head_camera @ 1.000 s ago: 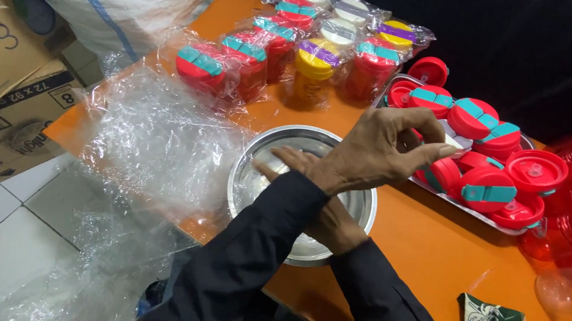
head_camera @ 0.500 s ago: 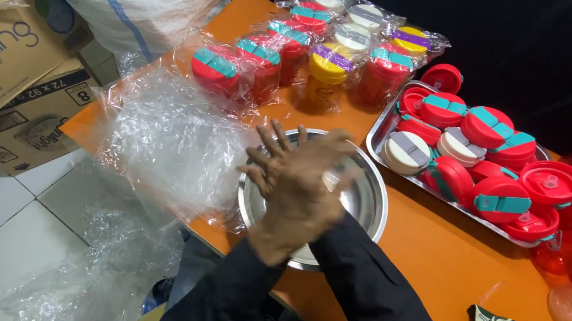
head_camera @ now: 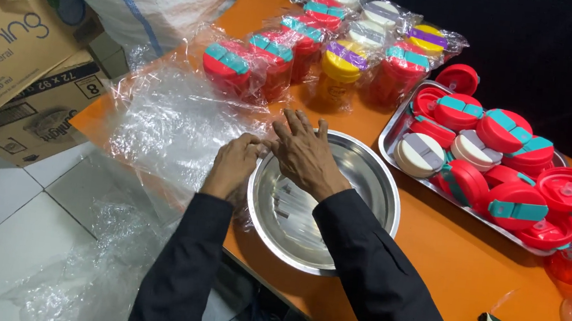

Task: Cleaning a yellow plastic container with a cloth, attaching a multi-colored lid, and wrapping the finished product in plastic film.

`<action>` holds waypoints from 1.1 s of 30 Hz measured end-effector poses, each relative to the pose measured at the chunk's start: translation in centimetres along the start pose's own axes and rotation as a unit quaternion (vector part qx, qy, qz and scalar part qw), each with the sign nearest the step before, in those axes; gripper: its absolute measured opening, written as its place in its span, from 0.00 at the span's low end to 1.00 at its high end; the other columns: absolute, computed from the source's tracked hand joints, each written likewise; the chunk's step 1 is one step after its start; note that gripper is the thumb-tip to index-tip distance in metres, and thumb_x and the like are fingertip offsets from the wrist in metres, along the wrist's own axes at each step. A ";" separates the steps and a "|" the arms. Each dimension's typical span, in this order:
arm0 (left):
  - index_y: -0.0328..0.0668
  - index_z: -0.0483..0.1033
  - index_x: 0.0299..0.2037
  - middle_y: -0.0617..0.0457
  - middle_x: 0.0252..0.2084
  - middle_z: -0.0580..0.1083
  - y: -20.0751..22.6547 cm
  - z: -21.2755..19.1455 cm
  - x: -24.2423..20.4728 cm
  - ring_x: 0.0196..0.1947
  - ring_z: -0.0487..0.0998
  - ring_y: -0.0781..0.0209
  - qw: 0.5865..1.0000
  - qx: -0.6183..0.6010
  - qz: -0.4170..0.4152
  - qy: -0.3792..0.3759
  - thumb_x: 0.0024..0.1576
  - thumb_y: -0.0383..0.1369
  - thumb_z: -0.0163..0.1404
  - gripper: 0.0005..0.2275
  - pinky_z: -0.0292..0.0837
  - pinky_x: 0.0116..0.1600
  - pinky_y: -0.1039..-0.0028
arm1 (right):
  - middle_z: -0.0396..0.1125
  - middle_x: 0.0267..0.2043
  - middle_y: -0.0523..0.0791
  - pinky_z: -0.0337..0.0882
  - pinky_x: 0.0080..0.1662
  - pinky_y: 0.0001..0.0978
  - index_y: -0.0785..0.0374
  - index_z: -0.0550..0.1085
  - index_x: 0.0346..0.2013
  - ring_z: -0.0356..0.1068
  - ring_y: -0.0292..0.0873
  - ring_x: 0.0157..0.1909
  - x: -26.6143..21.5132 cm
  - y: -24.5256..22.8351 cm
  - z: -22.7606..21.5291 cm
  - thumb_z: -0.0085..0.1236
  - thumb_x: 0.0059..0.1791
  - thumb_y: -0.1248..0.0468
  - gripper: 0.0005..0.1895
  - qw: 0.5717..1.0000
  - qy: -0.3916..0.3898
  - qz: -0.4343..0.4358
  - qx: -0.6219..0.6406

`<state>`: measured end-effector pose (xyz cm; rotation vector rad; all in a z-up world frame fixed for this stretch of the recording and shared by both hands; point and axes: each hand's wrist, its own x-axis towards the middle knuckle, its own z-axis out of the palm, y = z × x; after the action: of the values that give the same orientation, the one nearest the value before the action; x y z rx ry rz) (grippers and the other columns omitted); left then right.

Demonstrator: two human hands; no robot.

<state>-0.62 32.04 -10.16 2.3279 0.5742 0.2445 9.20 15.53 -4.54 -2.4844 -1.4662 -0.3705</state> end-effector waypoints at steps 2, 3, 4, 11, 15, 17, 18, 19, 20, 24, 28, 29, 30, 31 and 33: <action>0.59 0.79 0.51 0.48 0.44 0.81 -0.4 -0.5 1.1 0.51 0.81 0.42 1.000 -0.010 0.003 -0.020 0.58 0.42 0.42 0.15 0.71 0.59 0.49 | 0.57 0.71 0.51 0.49 0.65 0.64 0.47 0.70 0.58 0.57 0.56 0.73 -0.2 -0.1 -0.5 0.39 0.56 0.43 0.22 1.000 -0.013 0.011 0.015; 0.59 0.79 0.51 0.48 0.44 0.81 -0.3 -0.8 1.3 0.51 0.81 0.42 1.000 -0.010 0.003 -0.020 0.58 0.42 0.42 0.15 0.71 0.59 0.49 | 0.57 0.71 0.51 0.49 0.65 0.64 0.47 0.70 0.58 0.57 0.56 0.73 -0.6 -0.3 -1.4 0.39 0.56 0.43 0.22 1.000 -0.013 0.011 0.015; 0.62 0.80 0.50 0.50 0.45 0.81 -0.1 -1.2 1.4 0.52 0.80 0.41 1.000 -0.027 0.005 -0.014 0.57 0.39 0.42 0.15 0.71 0.59 0.49 | 0.58 0.70 0.52 0.50 0.65 0.63 0.49 0.71 0.58 0.58 0.57 0.73 -1.0 -0.4 -2.3 0.38 0.57 0.44 0.23 0.999 -0.011 0.015 0.038; 0.47 0.81 0.51 0.40 0.51 0.79 6.4 -5.2 -2.7 0.57 0.77 0.36 0.989 -0.140 0.032 0.039 0.59 0.29 0.42 0.15 0.70 0.60 0.49 | 0.65 0.62 0.55 0.58 0.63 0.61 0.56 0.73 0.59 0.65 0.60 0.66 -5.1 1.2 -7.3 0.45 0.58 0.45 0.23 0.993 0.091 0.022 0.075; 0.42 0.81 0.50 0.37 0.51 0.79 7.7 -5.7 -4.2 0.57 0.76 0.35 0.983 -0.170 0.034 0.058 0.59 0.29 0.44 0.13 0.70 0.61 0.48 | 0.67 0.60 0.56 0.61 0.61 0.60 0.56 0.73 0.58 0.67 0.61 0.64 -8.6 3.9 -8.2 0.52 0.57 0.49 0.21 0.985 0.158 0.019 0.072; 0.39 0.80 0.51 0.33 0.50 0.78 8.2 -6.1 -4.8 0.57 0.76 0.33 0.982 -0.171 0.048 0.068 0.60 0.27 0.46 0.12 0.69 0.61 0.47 | 0.69 0.59 0.55 0.63 0.60 0.53 0.60 0.75 0.56 0.69 0.61 0.62 -10.6 4.5 -9.3 0.54 0.56 0.53 0.18 0.977 0.195 0.033 0.076; 0.39 0.80 0.51 0.33 0.50 0.78 8.7 -6.3 -5.1 0.57 0.76 0.33 0.982 -0.171 0.049 0.066 0.60 0.27 0.46 0.12 0.69 0.61 0.47 | 0.69 0.59 0.55 0.63 0.60 0.53 0.60 0.75 0.56 0.69 0.61 0.62 -11.5 4.4 -9.7 0.54 0.56 0.53 0.18 0.977 0.196 0.034 0.075; 0.38 0.80 0.52 0.32 0.51 0.78 9.2 -6.5 -5.5 0.58 0.75 0.33 0.980 -0.181 0.049 0.064 0.60 0.27 0.47 0.12 0.69 0.62 0.46 | 0.69 0.59 0.56 0.65 0.60 0.54 0.60 0.75 0.55 0.69 0.62 0.61 -12.6 4.2 -10.2 0.56 0.56 0.54 0.18 0.972 0.204 0.068 0.090; 0.38 0.79 0.53 0.32 0.52 0.78 9.6 -6.6 -5.8 0.59 0.74 0.33 0.978 -0.192 0.048 0.062 0.60 0.27 0.47 0.13 0.68 0.63 0.45 | 0.69 0.59 0.56 0.66 0.59 0.54 0.61 0.76 0.55 0.68 0.63 0.61 -13.6 4.1 -10.6 0.57 0.55 0.56 0.17 0.966 0.212 0.101 0.105; 0.43 0.80 0.52 0.35 0.51 0.79 9.7 -6.0 -5.9 0.59 0.76 0.36 0.980 -0.181 0.055 0.064 0.60 0.29 0.50 0.12 0.69 0.63 0.49 | 0.69 0.58 0.56 0.68 0.60 0.52 0.63 0.76 0.56 0.68 0.63 0.62 -17.0 3.5 -11.0 0.57 0.56 0.60 0.16 0.948 0.242 0.155 0.136; 0.43 0.80 0.52 0.35 0.51 0.79 9.4 -5.4 -5.5 0.59 0.75 0.36 0.981 -0.146 0.084 0.092 0.60 0.29 0.51 0.12 0.69 0.63 0.49 | 0.69 0.59 0.55 0.68 0.61 0.52 0.65 0.75 0.56 0.68 0.61 0.63 -19.2 3.6 -9.7 0.57 0.56 0.62 0.16 0.926 0.284 0.197 0.150; 0.42 0.79 0.52 0.34 0.51 0.78 9.4 -5.3 -5.5 0.59 0.75 0.35 0.981 -0.140 0.092 0.101 0.60 0.28 0.52 0.12 0.69 0.62 0.48 | 0.70 0.59 0.53 0.69 0.61 0.50 0.64 0.76 0.56 0.69 0.59 0.63 -19.7 3.7 -9.4 0.58 0.55 0.62 0.16 0.920 0.295 0.204 0.157; 0.42 0.79 0.52 0.34 0.51 0.78 10.2 -5.4 -5.8 0.59 0.75 0.35 0.981 -0.140 0.096 0.098 0.60 0.28 0.52 0.12 0.69 0.62 0.48 | 0.70 0.59 0.53 0.69 0.61 0.50 0.64 0.76 0.56 0.69 0.59 0.63 -19.9 3.9 -9.2 0.58 0.55 0.62 0.16 0.919 0.297 0.208 0.154; 0.43 0.78 0.52 0.41 0.51 0.79 10.9 -5.6 -6.1 0.52 0.78 0.42 0.985 -0.118 0.090 0.093 0.60 0.28 0.50 0.11 0.72 0.58 0.55 | 0.69 0.61 0.54 0.71 0.61 0.50 0.65 0.74 0.56 0.69 0.57 0.64 -20.1 4.0 -9.0 0.55 0.55 0.59 0.18 0.926 0.271 0.215 0.154; 0.44 0.77 0.51 0.48 0.51 0.80 11.7 -5.7 -6.5 0.45 0.81 0.50 0.988 -0.095 0.086 0.087 0.61 0.28 0.48 0.10 0.75 0.53 0.61 | 0.68 0.63 0.55 0.73 0.60 0.50 0.66 0.73 0.57 0.69 0.56 0.65 -20.4 4.2 -8.3 0.53 0.55 0.55 0.20 0.931 0.245 0.223 0.153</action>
<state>-4.32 24.82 1.93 2.1836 0.4130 0.5631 2.53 -5.82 -3.72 -2.1675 -0.6795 -0.5675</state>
